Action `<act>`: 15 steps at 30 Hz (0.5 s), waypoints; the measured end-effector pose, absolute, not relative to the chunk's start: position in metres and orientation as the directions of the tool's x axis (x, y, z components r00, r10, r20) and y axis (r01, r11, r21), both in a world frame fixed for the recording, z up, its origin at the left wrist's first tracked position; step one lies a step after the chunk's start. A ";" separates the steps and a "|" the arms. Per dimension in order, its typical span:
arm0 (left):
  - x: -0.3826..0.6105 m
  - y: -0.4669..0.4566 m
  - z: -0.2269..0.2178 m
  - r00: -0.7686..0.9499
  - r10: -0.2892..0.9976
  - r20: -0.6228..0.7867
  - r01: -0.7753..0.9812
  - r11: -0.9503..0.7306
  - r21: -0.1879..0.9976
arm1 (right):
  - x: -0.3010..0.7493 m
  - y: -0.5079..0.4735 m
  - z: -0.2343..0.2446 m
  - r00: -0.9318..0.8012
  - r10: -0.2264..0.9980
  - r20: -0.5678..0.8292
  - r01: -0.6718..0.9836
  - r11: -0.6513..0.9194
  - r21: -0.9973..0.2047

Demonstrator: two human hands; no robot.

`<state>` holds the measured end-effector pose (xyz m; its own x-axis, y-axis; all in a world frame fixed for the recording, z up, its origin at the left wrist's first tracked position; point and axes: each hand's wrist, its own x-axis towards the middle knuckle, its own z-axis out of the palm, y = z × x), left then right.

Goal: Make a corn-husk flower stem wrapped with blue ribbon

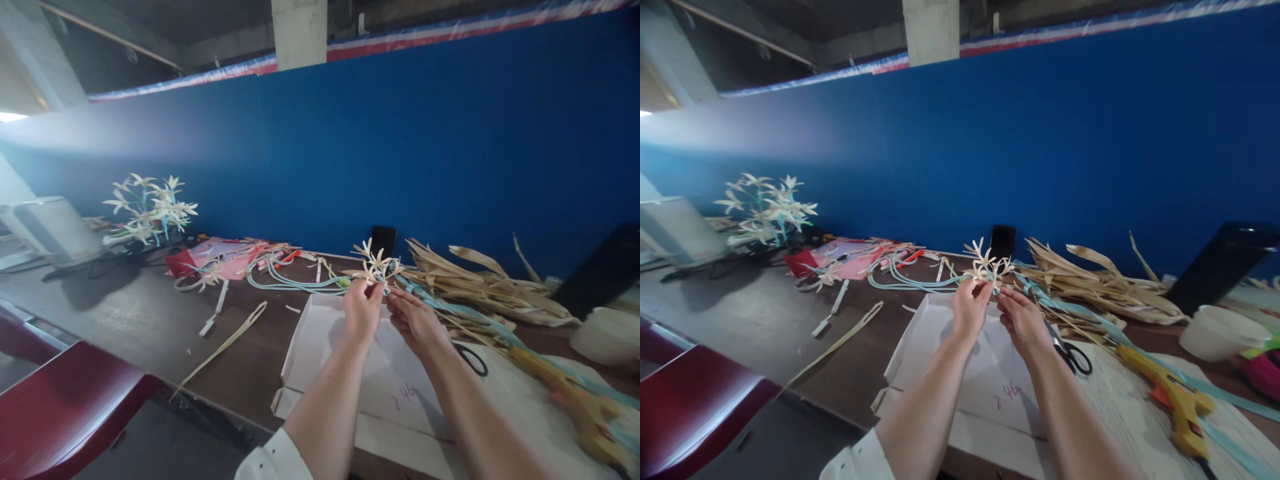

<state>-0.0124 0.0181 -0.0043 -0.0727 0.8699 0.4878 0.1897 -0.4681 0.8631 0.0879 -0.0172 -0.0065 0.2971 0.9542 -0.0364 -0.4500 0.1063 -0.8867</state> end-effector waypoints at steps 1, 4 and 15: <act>-0.012 0.018 -0.005 -0.072 0.874 0.481 0.189 -0.462 0.867 | 0.088 -0.017 -0.007 0.297 0.954 -0.037 -0.451 0.106 -0.886; -0.011 0.019 -0.007 -0.076 0.880 0.469 0.178 -0.451 0.874 | 0.088 -0.018 -0.006 0.292 0.956 -0.042 -0.452 0.099 -0.886; -0.010 0.020 -0.010 -0.075 0.863 0.500 0.190 -0.480 0.857 | 0.086 -0.019 -0.005 0.293 0.955 -0.046 -0.427 0.088 -0.900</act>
